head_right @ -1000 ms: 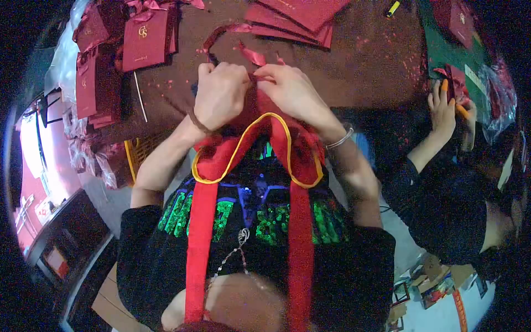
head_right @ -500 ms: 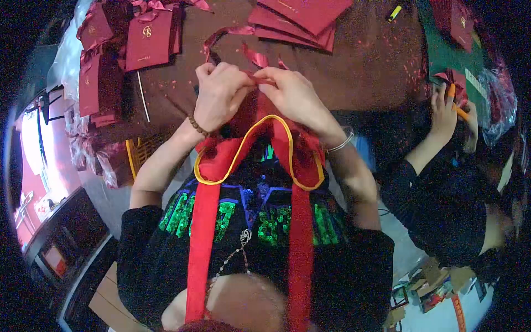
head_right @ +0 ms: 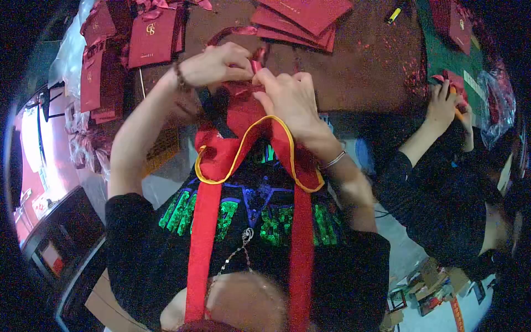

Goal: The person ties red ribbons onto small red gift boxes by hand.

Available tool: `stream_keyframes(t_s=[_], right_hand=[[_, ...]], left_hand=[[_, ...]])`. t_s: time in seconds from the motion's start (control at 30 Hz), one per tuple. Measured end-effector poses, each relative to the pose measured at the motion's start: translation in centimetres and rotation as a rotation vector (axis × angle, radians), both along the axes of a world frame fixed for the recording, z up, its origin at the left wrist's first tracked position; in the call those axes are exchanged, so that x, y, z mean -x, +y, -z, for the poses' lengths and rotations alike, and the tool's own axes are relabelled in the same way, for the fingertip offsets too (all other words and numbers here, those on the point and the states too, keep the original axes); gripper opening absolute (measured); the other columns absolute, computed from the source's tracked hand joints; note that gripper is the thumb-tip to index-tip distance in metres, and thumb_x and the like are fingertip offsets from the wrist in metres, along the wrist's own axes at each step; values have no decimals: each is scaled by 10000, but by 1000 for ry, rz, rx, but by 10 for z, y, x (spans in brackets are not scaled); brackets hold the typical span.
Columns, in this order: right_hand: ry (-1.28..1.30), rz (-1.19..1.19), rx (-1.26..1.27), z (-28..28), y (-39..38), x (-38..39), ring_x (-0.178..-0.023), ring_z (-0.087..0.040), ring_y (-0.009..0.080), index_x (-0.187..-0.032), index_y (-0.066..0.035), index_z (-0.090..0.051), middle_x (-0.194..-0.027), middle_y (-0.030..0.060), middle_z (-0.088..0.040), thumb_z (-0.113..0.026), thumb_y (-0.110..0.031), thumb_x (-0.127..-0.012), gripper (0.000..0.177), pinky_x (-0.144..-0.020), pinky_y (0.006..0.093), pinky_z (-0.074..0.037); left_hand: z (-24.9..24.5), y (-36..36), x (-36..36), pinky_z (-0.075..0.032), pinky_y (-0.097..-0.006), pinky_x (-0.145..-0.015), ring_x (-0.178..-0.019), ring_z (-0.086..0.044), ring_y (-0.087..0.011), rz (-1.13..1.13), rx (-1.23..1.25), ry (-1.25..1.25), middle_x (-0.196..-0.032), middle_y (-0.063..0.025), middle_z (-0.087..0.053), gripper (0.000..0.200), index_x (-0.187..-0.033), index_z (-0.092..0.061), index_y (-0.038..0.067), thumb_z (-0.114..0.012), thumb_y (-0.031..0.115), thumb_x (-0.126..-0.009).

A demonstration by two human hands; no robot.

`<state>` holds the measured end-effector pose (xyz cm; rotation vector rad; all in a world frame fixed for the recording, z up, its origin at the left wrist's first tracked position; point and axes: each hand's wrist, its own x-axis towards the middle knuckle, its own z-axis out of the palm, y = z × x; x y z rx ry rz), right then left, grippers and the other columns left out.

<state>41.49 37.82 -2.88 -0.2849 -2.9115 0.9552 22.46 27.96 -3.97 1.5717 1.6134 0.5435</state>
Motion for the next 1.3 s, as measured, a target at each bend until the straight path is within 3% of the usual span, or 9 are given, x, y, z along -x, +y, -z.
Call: stream_keyframes(t_s=[0.23, 0.43, 0.5, 0.53, 0.67, 0.87, 1.03, 1.17, 1.3], right_hand=[[65, -24, 18, 5, -2, -1, -770, -584, 222, -920, -102, -563, -818, 58, -631, -607, -207, -803, 163, -765, 348, -350], [90, -22, 316, 13, 4, 1, -765, -593, 218, -920, -92, -577, -794, 70, -649, -625, -199, -789, 175, -766, 327, -349], [64, -22, 185, 4, 1, 4, -747, -590, 231, -926, -78, -576, -748, 82, -644, -628, -187, -786, 185, -784, 346, -355], [26, -10, 217, 7, 2, 4, -779, -581, 240, -934, -72, -582, -811, 99, -642, -628, -194, -785, 198, -808, 378, -359], [188, -26, 158, 29, 9, 3, -862, -529, 259, -939, -80, -588, -892, 93, -589, -654, -215, -745, 246, -818, 397, -358], [211, 107, -251, 14, 10, -12, -904, -460, 262, -933, -116, -613, -916, 52, -495, -686, -287, -709, 291, -758, 379, -370], [129, 203, -244, 20, 21, -42, -882, -474, 250, -961, -125, -626, -918, 59, -490, -702, -277, -705, 307, -754, 356, -379], [126, 278, 21, 29, 19, -47, -858, -500, 231, -1011, -59, -605, -944, 104, -462, -696, -154, -725, 315, -747, 312, -436], [-1, 367, 227, 24, 19, -44, -752, -525, 159, -1030, -52, -599, -968, 88, -461, -684, -138, -749, 305, -632, 258, -456]], left_hand=[[-7, 26, 6, -429, -261, -685, -748, -536, -89, 153, 501, -258, -803, -33, -630, 184, -836, -629, -6, -603, 166, -778], [15, 14, -4, -422, -241, -639, -703, -520, -71, -101, 181, -343, -773, -2, -606, 138, -807, -618, 8, -603, 143, -781], [24, 14, -8, -427, -235, -638, -665, -515, -70, -653, 75, -537, -679, -13, -588, 153, -766, -622, 15, -629, 168, -758], [27, 11, -8, -446, -244, -645, -692, -542, -80, -599, -117, -335, -698, -25, -598, 163, -795, -614, 3, -608, 166, -796], [38, 0, -19, -464, -248, -634, -704, -561, -95, -823, -221, -372, -743, -29, -604, 219, -964, -573, 3, -561, 186, -842], [6, -16, -40, -472, -325, -710, -759, -617, -208, -643, -100, -269, -792, -121, -633, 379, -1201, -435, 28, -507, 139, -846], [12, -25, -29, -463, -348, -716, -762, -618, -250, -626, -130, -295, -794, -117, -641, 450, -1267, -366, 58, -489, 101, -836], [23, -8, 2, -463, -404, -706, -843, -583, -320, -620, -385, 506, -865, -107, -619, 387, -1158, -486, 107, -572, 158, -784], [40, 3, 5, -454, -413, -746, -898, -548, -330, -415, -324, 757, -950, -96, -586, 278, -1051, -554, 101, -602, 176, -788]])
